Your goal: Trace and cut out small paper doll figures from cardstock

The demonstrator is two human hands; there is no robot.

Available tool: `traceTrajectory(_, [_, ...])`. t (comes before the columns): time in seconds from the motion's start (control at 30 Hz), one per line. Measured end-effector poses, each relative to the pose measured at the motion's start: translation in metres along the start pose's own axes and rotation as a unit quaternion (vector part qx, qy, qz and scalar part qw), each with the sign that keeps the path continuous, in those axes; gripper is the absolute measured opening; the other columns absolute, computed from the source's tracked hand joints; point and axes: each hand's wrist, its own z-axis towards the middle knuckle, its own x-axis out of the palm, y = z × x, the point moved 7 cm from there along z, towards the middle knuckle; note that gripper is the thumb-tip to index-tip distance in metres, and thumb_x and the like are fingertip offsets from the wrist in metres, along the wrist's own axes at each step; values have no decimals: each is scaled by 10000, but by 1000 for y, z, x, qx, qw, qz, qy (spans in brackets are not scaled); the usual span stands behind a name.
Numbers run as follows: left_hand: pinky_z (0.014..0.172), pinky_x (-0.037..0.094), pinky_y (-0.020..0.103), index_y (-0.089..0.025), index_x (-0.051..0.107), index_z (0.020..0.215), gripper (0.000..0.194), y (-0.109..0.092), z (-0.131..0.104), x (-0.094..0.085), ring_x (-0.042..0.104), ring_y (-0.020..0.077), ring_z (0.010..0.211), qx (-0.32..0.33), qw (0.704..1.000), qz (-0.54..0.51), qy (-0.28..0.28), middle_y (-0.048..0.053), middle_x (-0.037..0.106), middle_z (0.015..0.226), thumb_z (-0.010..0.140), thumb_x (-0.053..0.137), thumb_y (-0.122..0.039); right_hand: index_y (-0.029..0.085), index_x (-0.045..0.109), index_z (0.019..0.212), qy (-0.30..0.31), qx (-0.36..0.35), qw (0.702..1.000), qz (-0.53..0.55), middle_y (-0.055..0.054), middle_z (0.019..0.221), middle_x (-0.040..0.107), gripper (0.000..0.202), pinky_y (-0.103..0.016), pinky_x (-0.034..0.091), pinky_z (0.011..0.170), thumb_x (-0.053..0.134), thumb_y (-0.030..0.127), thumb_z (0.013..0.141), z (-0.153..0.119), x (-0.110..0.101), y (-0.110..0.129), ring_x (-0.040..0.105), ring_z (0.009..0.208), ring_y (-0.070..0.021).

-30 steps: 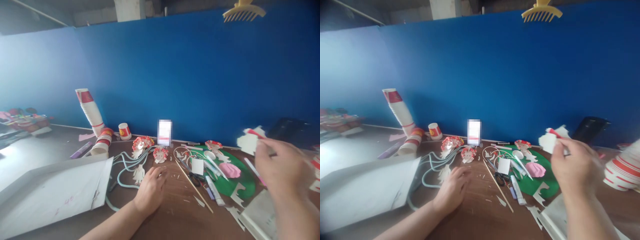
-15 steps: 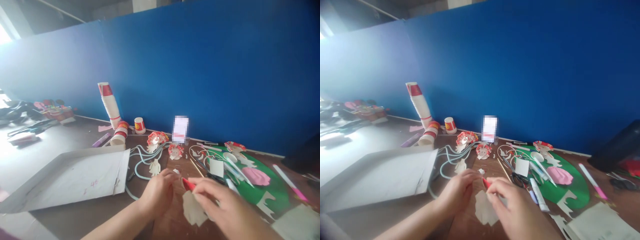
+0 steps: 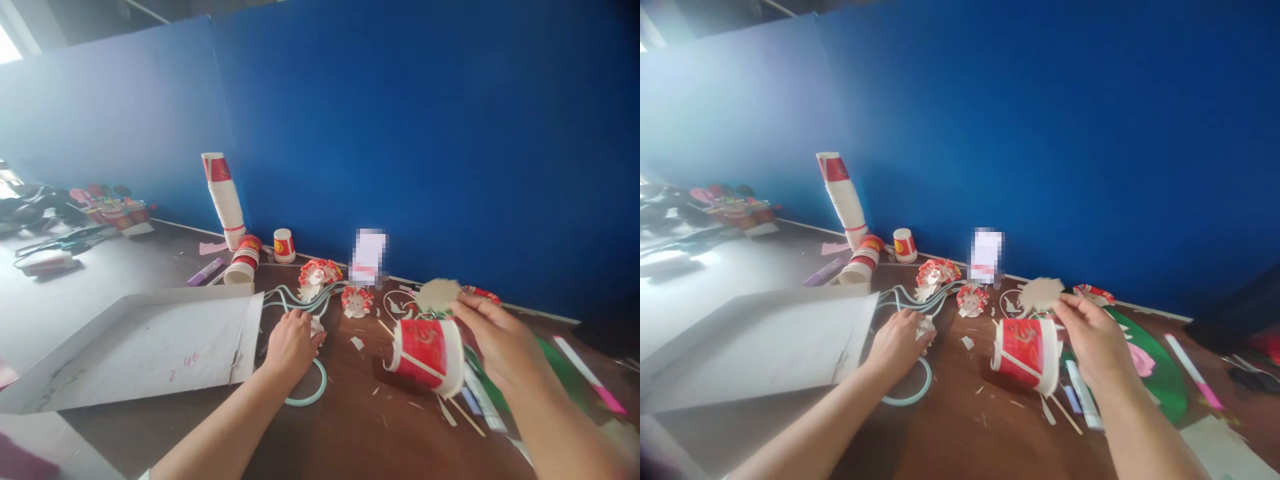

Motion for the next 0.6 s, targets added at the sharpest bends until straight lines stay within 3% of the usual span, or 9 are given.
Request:
traceTrajectory(0.1, [851, 446, 328, -177, 635, 1059, 288, 1, 1, 9, 609, 258, 1025, -12, 1000, -3, 28, 87, 647, 1066, 865, 627, -390, 197, 615, 1114, 4, 48, 994, 102, -103, 1148, 691, 492, -303, 629, 745, 784, 365, 684, 3, 9, -6, 719, 963, -234])
traceTrajectory(0.2, [864, 433, 323, -175, 624, 1082, 286, 0, 0, 11, 616, 249, 1025, -9, 999, -24, 39, 83, 651, 1055, 868, 622, -365, 216, 505, 1360, 69, 68, 995, -2, -145, 1283, 651, 658, -335, 637, 694, 713, 445, 779, -4, 17, -14, 718, 992, -276])
traceTrajectory(0.33, [867, 430, 329, -171, 627, 1092, 280, -2, -2, 8, 611, 252, 1022, 1, 999, -27, 35, 87, 642, 1063, 876, 604, -347, 195, 515, 1362, 170, 39, 970, -172, -146, 1236, 682, 570, -327, 609, 665, 562, 481, 872, -21, 22, -29, 719, 985, -270])
traceTrajectory(0.43, [867, 431, 338, -173, 629, 1125, 291, -4, -4, 7, 604, 261, 1028, 10, 999, -9, 36, 97, 626, 1076, 885, 584, -333, 200, 503, 1373, 208, -33, 924, -320, -131, 1249, 671, 534, -391, 568, 823, 490, 459, 905, -38, 29, -26, 703, 1003, -254])
traceTrajectory(0.5, [872, 432, 337, -174, 625, 1153, 302, -6, -5, 8, 602, 261, 1037, 13, 999, -4, 40, 103, 620, 1081, 897, 564, -322, 221, 466, 1415, 179, -79, 876, -441, -134, 1273, 651, 559, -446, 543, 824, 463, 474, 917, -47, 32, -18, 678, 1040, -292])
traceTrajectory(0.6, [878, 433, 332, -170, 612, 1197, 330, -8, -7, 8, 601, 257, 1042, 21, 999, -9, 39, 107, 615, 1087, 907, 543, -310, 167, 431, 1448, 144, -120, 817, -545, -184, 1275, 628, 592, -443, 528, 771, 443, 454, 931, -56, 38, -7, 655, 1060, -333])
